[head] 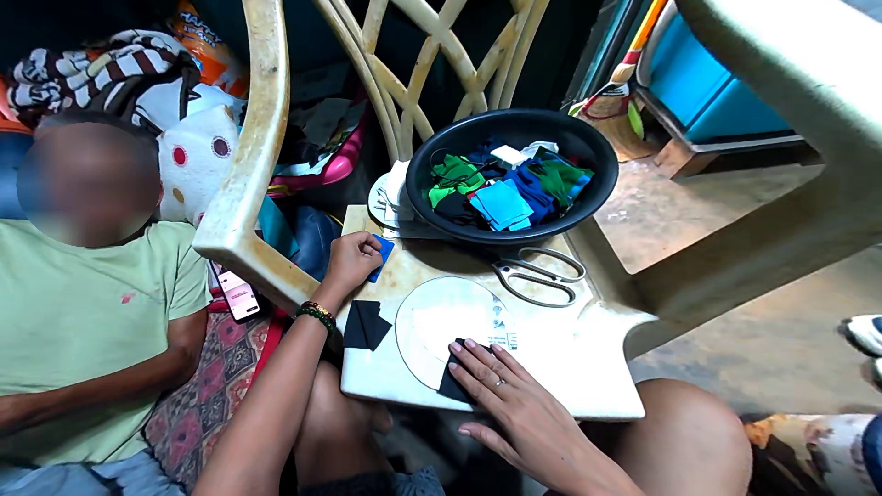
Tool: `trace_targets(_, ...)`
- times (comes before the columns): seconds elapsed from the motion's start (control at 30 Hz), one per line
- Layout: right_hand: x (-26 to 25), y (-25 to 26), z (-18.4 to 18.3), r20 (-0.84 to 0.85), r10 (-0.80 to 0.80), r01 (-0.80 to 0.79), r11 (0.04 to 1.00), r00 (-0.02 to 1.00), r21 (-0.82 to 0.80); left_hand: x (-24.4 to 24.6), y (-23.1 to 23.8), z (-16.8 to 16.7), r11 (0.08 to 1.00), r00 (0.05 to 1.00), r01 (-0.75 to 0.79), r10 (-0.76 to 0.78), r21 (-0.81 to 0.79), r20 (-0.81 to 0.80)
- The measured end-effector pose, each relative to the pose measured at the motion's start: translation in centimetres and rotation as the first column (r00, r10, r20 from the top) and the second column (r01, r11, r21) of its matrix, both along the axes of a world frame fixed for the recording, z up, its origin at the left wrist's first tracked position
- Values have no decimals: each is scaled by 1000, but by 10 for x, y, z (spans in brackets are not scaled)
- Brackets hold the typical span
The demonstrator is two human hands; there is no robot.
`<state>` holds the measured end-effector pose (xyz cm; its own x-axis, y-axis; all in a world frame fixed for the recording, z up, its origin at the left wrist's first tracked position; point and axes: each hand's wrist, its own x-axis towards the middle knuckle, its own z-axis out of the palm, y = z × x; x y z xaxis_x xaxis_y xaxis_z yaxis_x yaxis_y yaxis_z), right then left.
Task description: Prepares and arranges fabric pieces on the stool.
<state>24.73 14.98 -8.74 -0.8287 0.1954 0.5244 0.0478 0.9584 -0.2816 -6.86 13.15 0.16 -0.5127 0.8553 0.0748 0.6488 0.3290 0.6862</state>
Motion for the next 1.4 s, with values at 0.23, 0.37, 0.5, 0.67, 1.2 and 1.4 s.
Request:
trace_targets(0.23, 0, 0, 1, -1, -6, 6, 1000, 1000, 3, 6, -3, 0, 999, 993, 45, -46, -10, -106)
trace_targets(0.37, 0, 0, 0, 4, 2, -2, 1000, 1000, -16, 6, -3, -5, 999, 988, 46, -44, 8, -148)
trace_targets(0.5, 3, 1, 11, 12, 47, -45, 988, 999, -148, 2, -3, -3, 1000, 1000, 13, -14, 4, 13)
trace_targets(0.67, -26, 22, 49, 31, 115, -109, 983, 993, -151, -9, 1, -2, 999, 986, 32, -27, -30, 164)
trace_targets(1.2, -147, 80, 48, 252, 221, -202, 974, 942, -100, -11, -1, -4, 996, 981, 84, -81, -7, 176)
trace_targets(1.4, -150, 82, 45, 263, 205, -187, 978, 943, -93, -12, 1, -3, 997, 980, 75, -69, -24, 189)
